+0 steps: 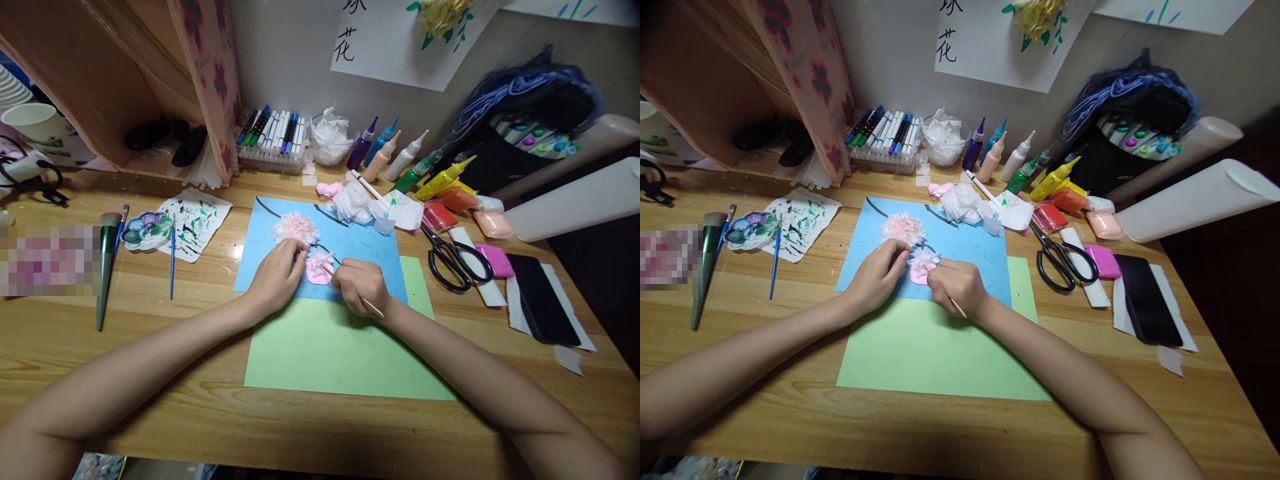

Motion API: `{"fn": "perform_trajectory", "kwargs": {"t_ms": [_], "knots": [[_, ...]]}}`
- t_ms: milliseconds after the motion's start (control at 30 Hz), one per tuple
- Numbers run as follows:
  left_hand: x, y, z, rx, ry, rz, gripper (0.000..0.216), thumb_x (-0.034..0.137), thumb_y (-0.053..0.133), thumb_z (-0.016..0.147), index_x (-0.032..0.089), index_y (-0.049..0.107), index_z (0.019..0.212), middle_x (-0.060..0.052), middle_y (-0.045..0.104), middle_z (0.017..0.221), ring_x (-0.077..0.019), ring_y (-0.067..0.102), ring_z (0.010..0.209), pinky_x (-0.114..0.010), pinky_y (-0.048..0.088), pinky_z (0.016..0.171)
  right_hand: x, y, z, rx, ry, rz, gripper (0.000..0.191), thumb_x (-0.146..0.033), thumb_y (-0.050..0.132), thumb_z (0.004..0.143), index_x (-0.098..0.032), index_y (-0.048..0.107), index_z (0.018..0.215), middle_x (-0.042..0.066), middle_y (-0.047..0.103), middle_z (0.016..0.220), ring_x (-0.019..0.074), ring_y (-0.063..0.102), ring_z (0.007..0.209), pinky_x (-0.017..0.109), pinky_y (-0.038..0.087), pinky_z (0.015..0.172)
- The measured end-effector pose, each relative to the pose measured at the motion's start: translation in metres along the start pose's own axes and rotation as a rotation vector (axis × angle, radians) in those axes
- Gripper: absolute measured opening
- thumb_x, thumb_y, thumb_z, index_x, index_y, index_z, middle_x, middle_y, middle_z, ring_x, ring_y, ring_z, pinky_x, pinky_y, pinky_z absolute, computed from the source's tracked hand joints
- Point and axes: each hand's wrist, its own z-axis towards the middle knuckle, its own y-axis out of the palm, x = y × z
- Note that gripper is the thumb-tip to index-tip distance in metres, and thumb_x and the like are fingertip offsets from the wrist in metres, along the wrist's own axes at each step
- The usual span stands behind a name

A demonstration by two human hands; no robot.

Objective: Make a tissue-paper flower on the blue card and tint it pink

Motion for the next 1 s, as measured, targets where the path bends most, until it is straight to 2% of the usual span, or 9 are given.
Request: {"fn": "perform_trajectory", "kwargs": {"t_ms": [200,267,400,500,733,1000], "knots": [[0.002,-0.001,-0.001,0.003,-0.019,-0.024,0.02,0.025,0.032,0.094,0.018,0.051,0.098,-0.006,0.062,0.1,-0.018,0.056,0.096,-0.032,0.043,0.084,-0.003,0.003,0.004,0.03,0.177,0.116,0.043,-0.023,0.022,0.097,-0.021,0.04,0.058,0.0,0.046,0.048,0.011,0.039,0.045,0.026,0.033,0.05],[0.002,-0.001,-0.001,0.007,-0.018,-0.021,0.02,0.025,0.032,0.094,0.018,0.05,0.098,-0.006,0.061,0.099,-0.018,0.056,0.095,-0.032,0.043,0.084,-0.005,0.002,0.015,0.03,0.33,0.17,0.048,-0.029,0.021,0.099,-0.021,0.039,0.055,-0.001,0.045,0.047,0.0099,0.041,0.043,0.025,0.035,0.051],[0.001,-0.001,-0.001,0.005,-0.013,-0.006,0.019,0.025,0.032,0.094,0.018,0.05,0.098,-0.005,0.061,0.097,-0.0179,0.056,0.093,-0.032,0.043,0.083,-0.003,0.0,0.046,0.011,0.748,0.278,0.056,-0.048,0.029,0.096,-0.021,0.036,0.047,-0.003,0.04,0.039,0.0095,0.042,0.039,0.025,0.037,0.049],[0.001,-0.001,-0.001,0.003,-0.008,0.004,0.019,0.025,0.032,0.094,0.018,0.05,0.098,-0.006,0.061,0.097,-0.0184,0.056,0.093,-0.033,0.043,0.082,0.004,0.0,0.062,-0.004,0.908,0.362,0.057,-0.055,0.034,0.092,-0.021,0.04,0.046,-0.003,0.04,0.033,0.0101,0.044,0.035,0.024,0.036,0.043],[0.001,-0.001,-0.001,-0.005,-0.01,0.018,0.02,0.024,0.032,0.094,0.018,0.05,0.099,-0.005,0.061,0.096,-0.0175,0.056,0.092,-0.032,0.043,0.081,0.014,-0.005,0.058,-0.048,0.97,0.528,0.056,-0.051,0.035,0.093,-0.019,0.044,0.047,-0.003,0.043,0.029,0.0088,0.044,0.029,0.022,0.034,0.038],[0.0,-0.001,-0.001,-0.006,-0.002,0.017,0.019,0.024,0.032,0.094,0.018,0.05,0.099,-0.006,0.06,0.097,-0.0176,0.056,0.093,-0.032,0.043,0.082,0.005,-0.012,0.055,-0.097,0.823,0.531,0.056,-0.052,0.037,0.092,-0.018,0.044,0.048,-0.005,0.041,0.036,0.0074,0.044,0.031,0.023,0.037,0.043]]}}
